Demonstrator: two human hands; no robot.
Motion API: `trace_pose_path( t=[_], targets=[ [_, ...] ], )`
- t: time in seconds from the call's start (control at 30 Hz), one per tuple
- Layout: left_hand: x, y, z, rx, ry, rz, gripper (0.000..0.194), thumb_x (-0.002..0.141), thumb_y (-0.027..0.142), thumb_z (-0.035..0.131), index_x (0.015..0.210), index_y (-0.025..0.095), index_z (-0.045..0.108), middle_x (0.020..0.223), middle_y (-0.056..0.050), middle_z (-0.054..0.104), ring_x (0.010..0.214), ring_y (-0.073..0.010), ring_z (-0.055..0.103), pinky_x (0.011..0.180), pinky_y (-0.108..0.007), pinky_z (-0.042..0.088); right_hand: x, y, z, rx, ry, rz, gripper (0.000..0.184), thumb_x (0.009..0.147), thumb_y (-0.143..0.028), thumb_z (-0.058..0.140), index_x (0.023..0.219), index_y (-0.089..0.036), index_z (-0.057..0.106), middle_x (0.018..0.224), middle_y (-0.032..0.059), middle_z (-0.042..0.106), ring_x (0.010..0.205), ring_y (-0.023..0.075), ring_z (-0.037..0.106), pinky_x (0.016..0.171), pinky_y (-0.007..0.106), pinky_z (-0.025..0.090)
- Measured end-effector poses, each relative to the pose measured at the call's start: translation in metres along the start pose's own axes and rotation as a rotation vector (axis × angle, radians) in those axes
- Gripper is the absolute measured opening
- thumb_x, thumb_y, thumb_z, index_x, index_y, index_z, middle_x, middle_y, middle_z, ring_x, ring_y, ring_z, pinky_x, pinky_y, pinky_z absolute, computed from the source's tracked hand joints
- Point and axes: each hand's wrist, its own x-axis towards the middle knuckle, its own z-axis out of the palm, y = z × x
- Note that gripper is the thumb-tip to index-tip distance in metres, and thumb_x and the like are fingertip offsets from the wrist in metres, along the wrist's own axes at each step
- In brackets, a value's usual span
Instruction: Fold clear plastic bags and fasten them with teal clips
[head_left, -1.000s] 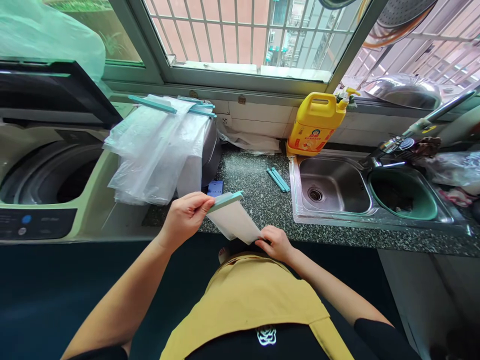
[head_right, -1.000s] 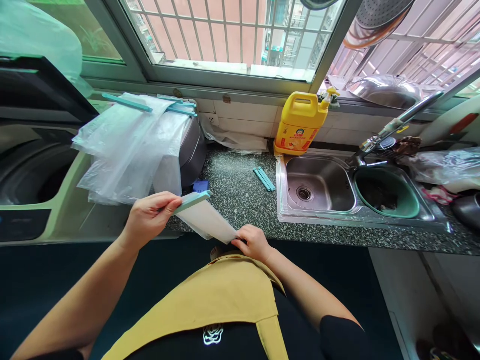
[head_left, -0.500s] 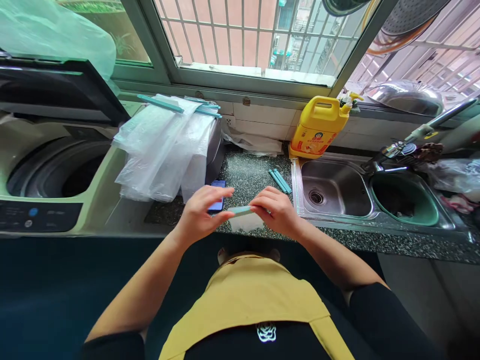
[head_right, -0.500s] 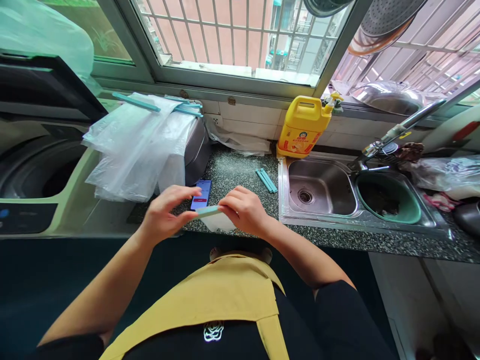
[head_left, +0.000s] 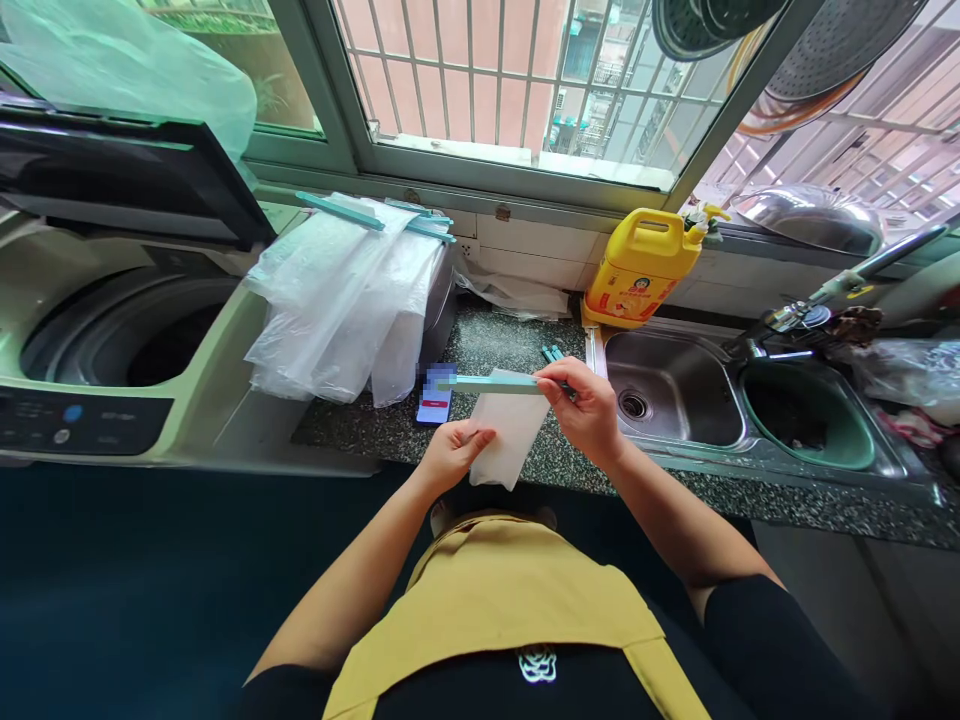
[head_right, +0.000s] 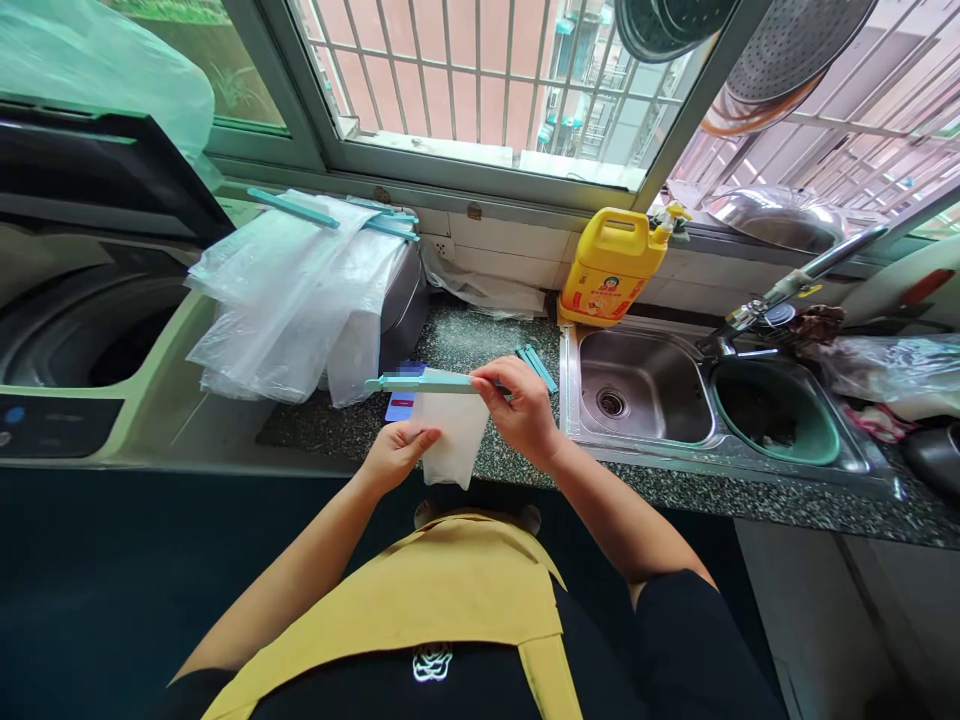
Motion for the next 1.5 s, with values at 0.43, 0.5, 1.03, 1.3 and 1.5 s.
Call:
trace_pose_path(
  t=[0.43, 0.5, 1.03, 1.3, 1.5],
  targets=[
    [-0.019, -0.031, -0.009, -0.137, 0.108, -0.029, 0.044, 0.061, 0.058, 0.071, 0.070, 0.015, 0.071, 0.067, -0.006, 0.071, 0.062, -0.0173, 0.063, 0.062, -0.028, 0.051, 0.010, 0.029, 0.002, 0.084, 0.118, 0.273, 0.025, 0.085, -0.043, 0.055, 0.082, -0.019, 0.061, 0.061, -0.0034, 0.052, 0.051, 0.0081, 0.041, 0.048, 0.022, 0.035],
    [-0.021, -0.023, -0.017, -0.137, 0.169, -0.011, 0.042, 0.061, 0.056, 0.073, 0.068, 0.015, 0.070, 0.064, -0.005, 0.069, 0.059, -0.0158, 0.061, 0.060, -0.027, 0.051, 0.018, 0.031, 0.009, 0.123, 0.112, 0.282, 0.026, 0.085, -0.044, 0.055, 0.087, -0.019, 0.059, 0.063, -0.0036, 0.051, 0.051, 0.0077, 0.040, 0.048, 0.022, 0.034],
    [0.020, 0.108, -0.156, 0.233, 0.660, 0.277, 0.019, 0.066, 0.034, 0.063, 0.060, 0.017, 0.058, 0.048, 0.004, 0.051, 0.045, -0.0080, 0.043, 0.044, -0.019, 0.035, 0.227, 0.031, 0.115, -0.006, -0.076, 0.115, 0.023, 0.078, -0.029, 0.058, 0.095, -0.014, 0.061, 0.085, 0.0020, 0.063, 0.079, 0.0149, 0.056, 0.075, 0.029, 0.043],
    [0.098, 0.145, -0.215, 0.108, 0.700, 0.163, 0.016, 0.064, 0.028, 0.057, 0.054, 0.016, 0.052, 0.043, 0.003, 0.048, 0.040, -0.0069, 0.037, 0.042, -0.019, 0.030, 0.316, 0.056, 0.179, -0.376, -0.183, 0.251, 0.026, 0.085, -0.028, 0.052, 0.105, -0.016, 0.065, 0.109, 0.0071, 0.068, 0.102, 0.0204, 0.060, 0.085, 0.030, 0.045],
    [0.120, 0.131, -0.238, 0.477, 0.719, 0.076, 0.025, 0.066, 0.037, 0.054, 0.049, 0.018, 0.047, 0.040, 0.004, 0.040, 0.039, -0.0082, 0.030, 0.042, -0.023, 0.022, 0.324, 0.076, 0.212, -0.440, -0.248, 0.332, 0.021, 0.084, -0.028, 0.055, 0.099, -0.021, 0.068, 0.108, 0.0060, 0.069, 0.101, 0.0214, 0.062, 0.085, 0.031, 0.047]
  ],
)
